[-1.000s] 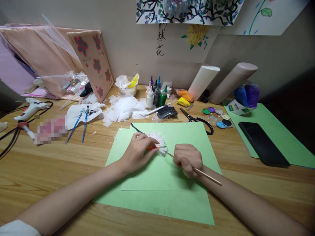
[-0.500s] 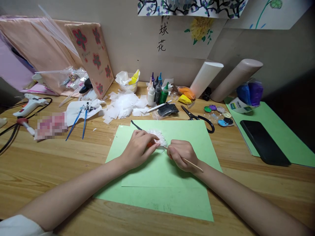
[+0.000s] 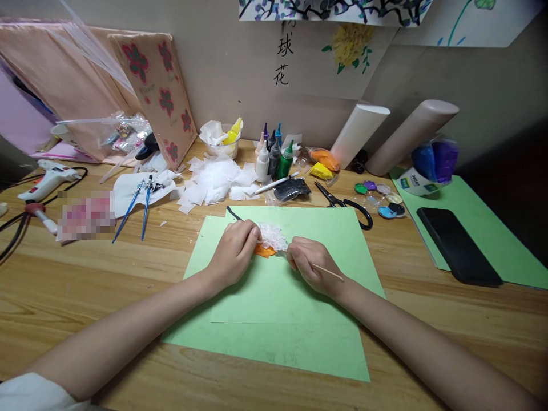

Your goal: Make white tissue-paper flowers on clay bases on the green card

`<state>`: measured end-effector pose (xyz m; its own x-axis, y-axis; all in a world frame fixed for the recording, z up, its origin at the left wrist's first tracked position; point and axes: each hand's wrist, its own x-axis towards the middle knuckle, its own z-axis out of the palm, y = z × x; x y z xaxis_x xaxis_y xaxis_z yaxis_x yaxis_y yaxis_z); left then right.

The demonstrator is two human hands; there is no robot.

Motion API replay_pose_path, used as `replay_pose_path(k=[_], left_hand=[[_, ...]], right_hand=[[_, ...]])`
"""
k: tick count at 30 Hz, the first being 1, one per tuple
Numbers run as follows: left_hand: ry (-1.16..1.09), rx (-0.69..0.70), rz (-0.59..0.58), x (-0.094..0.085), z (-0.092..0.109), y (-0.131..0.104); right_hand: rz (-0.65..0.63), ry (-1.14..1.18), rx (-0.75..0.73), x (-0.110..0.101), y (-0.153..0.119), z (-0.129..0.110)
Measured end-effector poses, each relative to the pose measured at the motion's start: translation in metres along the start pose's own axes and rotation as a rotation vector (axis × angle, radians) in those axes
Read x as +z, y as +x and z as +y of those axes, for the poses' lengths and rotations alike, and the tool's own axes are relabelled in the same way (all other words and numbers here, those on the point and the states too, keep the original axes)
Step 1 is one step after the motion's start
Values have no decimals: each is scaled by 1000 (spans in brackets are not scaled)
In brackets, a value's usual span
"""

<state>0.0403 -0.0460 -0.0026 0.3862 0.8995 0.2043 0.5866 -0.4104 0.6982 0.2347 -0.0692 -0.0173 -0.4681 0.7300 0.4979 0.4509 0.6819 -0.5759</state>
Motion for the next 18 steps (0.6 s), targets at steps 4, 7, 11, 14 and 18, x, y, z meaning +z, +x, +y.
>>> replay_pose_path(k=[4, 7, 11, 14, 18], left_hand=[[-29, -28, 1, 0, 1, 1], [-42, -57, 8, 0, 1, 2], [-69, -114, -22, 2, 0, 3], [-134, -209, -17, 2, -2, 3], [-189, -261, 3, 3, -3, 5]], right_hand=[[6, 18, -21, 1, 0, 1], [0, 38, 7, 1, -1, 2], [-3, 84, 107, 1, 0, 1], [10, 118, 144, 1, 1, 0], [57, 131, 91, 1, 1, -1]])
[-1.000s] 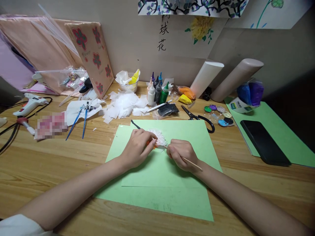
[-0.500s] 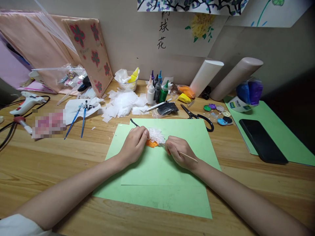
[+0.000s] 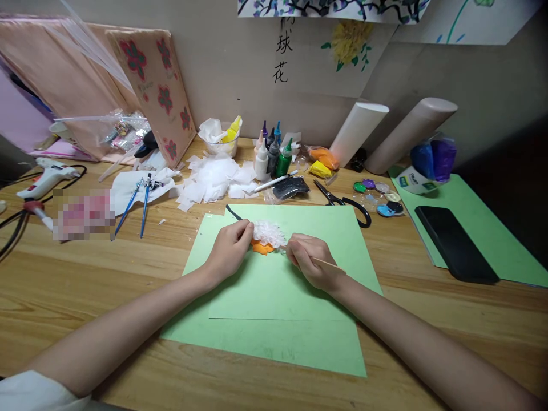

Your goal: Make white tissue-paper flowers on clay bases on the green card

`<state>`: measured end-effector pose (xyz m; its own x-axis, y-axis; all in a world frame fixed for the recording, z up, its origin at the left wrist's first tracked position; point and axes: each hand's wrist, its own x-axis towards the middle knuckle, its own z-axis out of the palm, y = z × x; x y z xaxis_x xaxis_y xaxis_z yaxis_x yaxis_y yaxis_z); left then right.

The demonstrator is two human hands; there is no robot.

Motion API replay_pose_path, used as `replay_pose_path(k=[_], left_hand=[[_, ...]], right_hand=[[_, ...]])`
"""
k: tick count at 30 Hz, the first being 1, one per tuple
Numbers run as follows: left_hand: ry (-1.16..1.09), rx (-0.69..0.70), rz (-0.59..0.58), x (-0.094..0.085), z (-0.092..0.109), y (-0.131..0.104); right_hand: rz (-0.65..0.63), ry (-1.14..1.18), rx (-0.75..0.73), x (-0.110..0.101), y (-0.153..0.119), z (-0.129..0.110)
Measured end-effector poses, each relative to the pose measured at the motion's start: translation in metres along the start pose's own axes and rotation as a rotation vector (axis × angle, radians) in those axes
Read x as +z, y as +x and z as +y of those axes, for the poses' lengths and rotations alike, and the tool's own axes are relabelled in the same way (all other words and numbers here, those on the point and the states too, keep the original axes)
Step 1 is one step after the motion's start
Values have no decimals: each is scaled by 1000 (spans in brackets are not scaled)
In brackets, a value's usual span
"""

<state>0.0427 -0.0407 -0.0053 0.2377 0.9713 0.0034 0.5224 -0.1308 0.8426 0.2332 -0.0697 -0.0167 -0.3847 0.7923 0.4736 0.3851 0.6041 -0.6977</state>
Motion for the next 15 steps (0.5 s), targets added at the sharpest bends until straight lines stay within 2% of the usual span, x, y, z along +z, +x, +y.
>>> replay_pose_path(k=[3, 8, 15], left_hand=[[-5, 1, -4, 0, 0, 0], [-13, 1, -10, 0, 0, -1], [-18, -5, -9, 0, -1, 0]], right_hand=[[32, 0, -2, 0, -1, 0], [1, -17, -14, 0, -1, 2], [-18, -40, 69, 3, 3, 2]])
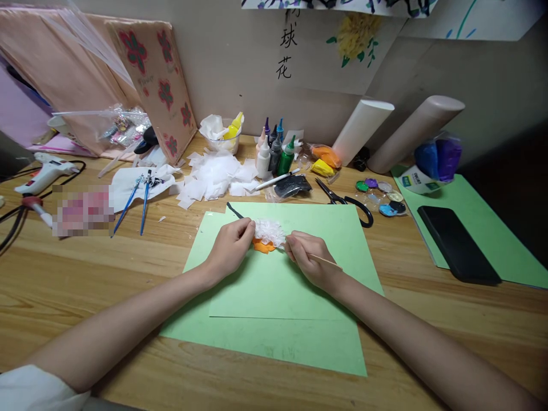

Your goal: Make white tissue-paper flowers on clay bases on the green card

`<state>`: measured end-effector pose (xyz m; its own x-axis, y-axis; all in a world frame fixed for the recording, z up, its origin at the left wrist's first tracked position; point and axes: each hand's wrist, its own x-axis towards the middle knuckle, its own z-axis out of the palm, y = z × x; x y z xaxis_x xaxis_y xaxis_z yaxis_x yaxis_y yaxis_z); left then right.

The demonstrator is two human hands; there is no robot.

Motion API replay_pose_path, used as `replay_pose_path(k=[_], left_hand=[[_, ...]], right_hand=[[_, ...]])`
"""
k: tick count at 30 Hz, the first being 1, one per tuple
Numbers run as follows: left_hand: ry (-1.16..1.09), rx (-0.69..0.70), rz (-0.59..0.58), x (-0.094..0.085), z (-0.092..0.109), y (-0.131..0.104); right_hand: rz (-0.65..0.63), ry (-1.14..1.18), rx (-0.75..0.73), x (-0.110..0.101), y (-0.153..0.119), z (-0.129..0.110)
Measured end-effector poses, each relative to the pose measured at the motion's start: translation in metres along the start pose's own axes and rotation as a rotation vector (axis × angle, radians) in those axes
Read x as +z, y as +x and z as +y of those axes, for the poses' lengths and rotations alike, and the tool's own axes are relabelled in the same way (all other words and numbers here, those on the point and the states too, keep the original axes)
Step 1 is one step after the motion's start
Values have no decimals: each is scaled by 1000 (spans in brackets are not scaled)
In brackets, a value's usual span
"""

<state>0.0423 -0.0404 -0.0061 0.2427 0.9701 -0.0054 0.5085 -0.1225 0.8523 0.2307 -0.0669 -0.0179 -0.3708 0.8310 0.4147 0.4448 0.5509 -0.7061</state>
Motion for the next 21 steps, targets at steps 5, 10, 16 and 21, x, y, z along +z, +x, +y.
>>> replay_pose_path(k=[5, 10, 16, 21], left_hand=[[-21, 2, 36, 0, -2, 0], [103, 130, 142, -12, -6, 12], [555, 343, 23, -33, -22, 41], [694, 355, -64, -30, -32, 48]], right_hand=[[55, 82, -53, -3, -3, 0], [147, 201, -47, -6, -10, 0], [142, 236, -48, -4, -11, 1], [127, 208, -50, -4, -10, 0]])
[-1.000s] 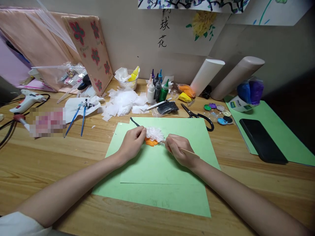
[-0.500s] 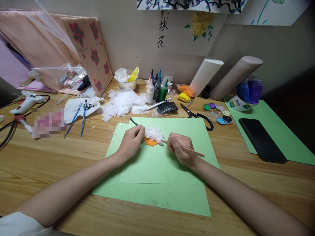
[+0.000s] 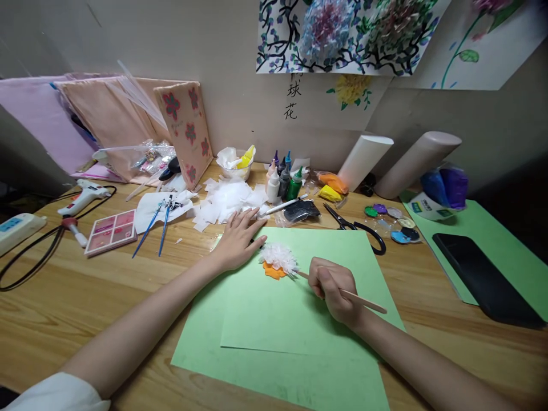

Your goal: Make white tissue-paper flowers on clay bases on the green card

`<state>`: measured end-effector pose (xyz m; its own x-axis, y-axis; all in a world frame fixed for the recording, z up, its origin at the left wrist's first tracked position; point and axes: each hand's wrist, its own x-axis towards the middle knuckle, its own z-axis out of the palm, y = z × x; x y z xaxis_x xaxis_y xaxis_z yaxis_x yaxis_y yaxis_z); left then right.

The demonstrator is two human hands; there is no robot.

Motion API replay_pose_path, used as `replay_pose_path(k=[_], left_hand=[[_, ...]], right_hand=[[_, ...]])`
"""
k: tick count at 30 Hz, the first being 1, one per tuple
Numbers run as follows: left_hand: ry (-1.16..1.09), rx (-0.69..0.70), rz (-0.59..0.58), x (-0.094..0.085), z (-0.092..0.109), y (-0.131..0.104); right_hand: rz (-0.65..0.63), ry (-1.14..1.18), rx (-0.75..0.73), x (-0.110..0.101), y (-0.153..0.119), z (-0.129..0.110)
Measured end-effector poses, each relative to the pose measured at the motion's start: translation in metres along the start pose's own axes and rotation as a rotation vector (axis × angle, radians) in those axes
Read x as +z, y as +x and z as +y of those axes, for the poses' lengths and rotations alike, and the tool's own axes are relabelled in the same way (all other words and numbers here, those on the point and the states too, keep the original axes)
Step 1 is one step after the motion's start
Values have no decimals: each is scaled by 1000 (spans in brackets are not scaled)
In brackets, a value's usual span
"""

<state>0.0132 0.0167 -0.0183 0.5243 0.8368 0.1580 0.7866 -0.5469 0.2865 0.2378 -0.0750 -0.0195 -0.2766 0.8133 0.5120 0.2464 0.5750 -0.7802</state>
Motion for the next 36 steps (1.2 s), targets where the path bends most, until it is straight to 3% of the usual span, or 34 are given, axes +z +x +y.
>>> replay_pose_path(k=[6, 10, 14, 17, 20, 24, 27, 30, 36], left_hand=[[-52, 42, 29, 2, 1, 0], [-141, 96, 119, -6, 5, -5], [-330, 152, 239, -16, 7, -9], [-528, 209, 251, -20, 8, -11], [-758, 211, 191, -23, 14, -15], [-1003, 228, -75, -27, 29, -26], [-1006, 256, -217, -27, 35, -31], [-900, 242, -212, -24, 35, -32], [-732, 170, -107, -21, 34, -30]], right_hand=[[-21, -24, 17, 1, 0, 0], [-41, -38, 7, 0, 1, -2], [-59, -60, 21, 0, 2, -2], [-45, -33, 70, 0, 2, 0], [-5, 2, 117, 0, 1, 2], [34, 34, 147, -1, 2, 1], [88, 74, 173, -1, 2, 0], [105, 99, 136, -2, 0, 0], [-6, 75, -57, -4, -2, -4]])
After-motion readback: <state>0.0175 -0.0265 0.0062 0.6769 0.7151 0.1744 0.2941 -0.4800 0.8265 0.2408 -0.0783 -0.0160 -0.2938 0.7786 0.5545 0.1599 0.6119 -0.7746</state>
